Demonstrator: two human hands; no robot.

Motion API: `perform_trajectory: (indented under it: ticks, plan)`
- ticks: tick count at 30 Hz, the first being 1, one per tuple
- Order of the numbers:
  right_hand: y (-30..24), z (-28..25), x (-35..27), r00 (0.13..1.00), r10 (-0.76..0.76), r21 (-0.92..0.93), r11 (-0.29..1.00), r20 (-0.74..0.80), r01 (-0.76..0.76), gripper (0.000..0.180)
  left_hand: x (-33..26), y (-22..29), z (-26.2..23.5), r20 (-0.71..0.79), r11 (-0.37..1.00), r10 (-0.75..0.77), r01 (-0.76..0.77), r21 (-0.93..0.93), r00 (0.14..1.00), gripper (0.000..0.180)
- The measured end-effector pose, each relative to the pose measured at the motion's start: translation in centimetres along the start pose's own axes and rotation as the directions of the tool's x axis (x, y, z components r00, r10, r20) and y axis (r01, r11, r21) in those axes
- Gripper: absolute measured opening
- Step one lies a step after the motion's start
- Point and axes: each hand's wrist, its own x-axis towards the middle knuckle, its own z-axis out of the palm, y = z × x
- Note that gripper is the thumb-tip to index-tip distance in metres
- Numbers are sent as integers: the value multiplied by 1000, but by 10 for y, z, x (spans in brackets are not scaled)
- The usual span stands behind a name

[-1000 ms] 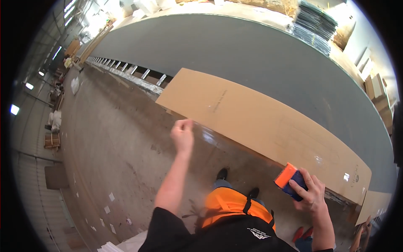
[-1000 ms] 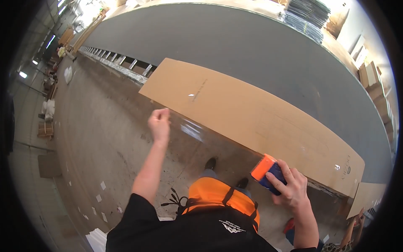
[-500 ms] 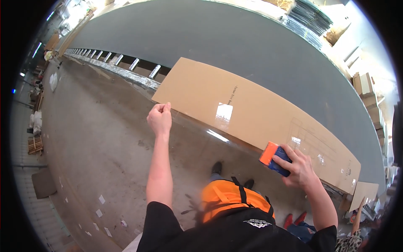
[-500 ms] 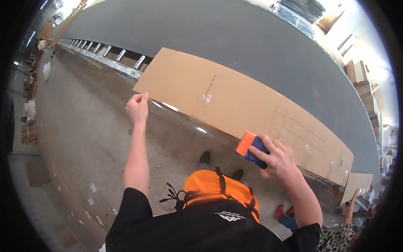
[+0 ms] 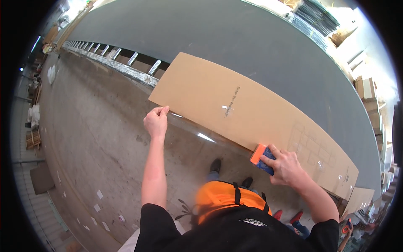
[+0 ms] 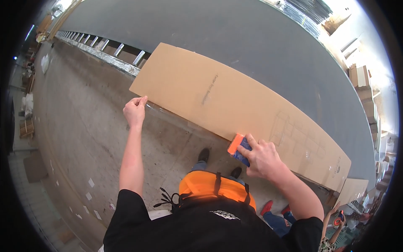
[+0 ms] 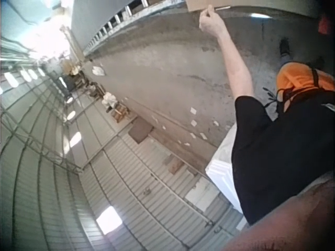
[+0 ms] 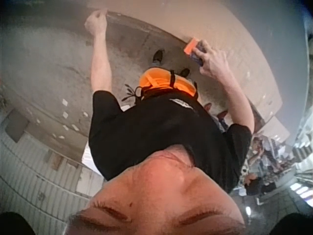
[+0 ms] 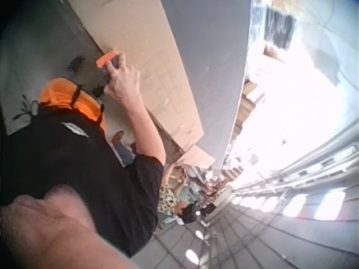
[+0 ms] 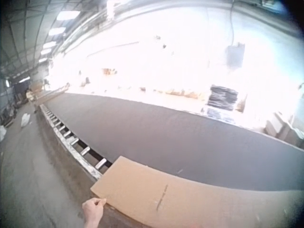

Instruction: The person uses a tape dispenser to seal cardboard boxes containing furniture components on a conveyor belt. They apply tape along the seams, press it down by hand, and move the boxes along the line.

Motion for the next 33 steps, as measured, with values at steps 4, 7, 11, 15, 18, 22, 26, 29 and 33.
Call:
perform_trajectory:
  ticks: [4,7,11,15,18,22,26,29,33]
  plan:
    - [-12,-4,6,997,-8,-55,998,75,12,64,-2,-5,6,35,994,-93,95,-52,995,22]
    - [-21,-1,10,999,9,-87,996,41,-6,63,-4,-13,14,22,962,-187,187,-197,982,23]
    - [-23,6,17,991,41,-125,992,130,-25,69,-3,-22,26,50,875,-315,311,-371,948,23]
    - [-21,7,25,985,6,-94,996,171,10,71,-3,-55,48,-87,808,-165,84,-583,982,23]
    - [-22,8,22,996,-72,-123,989,56,79,73,-15,-52,76,-214,881,-169,51,-471,962,26]
    - [-29,3,26,997,-33,-142,989,77,43,73,-20,-26,101,-470,906,-179,-42,-421,864,20]
    - [-25,3,23,999,-27,-171,985,39,33,79,-19,-19,106,-378,845,-248,8,-535,892,18]
    - [-26,3,22,999,1,-183,983,50,8,78,-16,-10,102,-478,963,-89,-46,-264,874,23]
    - [-29,-3,26,999,-11,-165,986,50,19,77,-10,-8,105,-205,578,-365,48,-815,908,38]
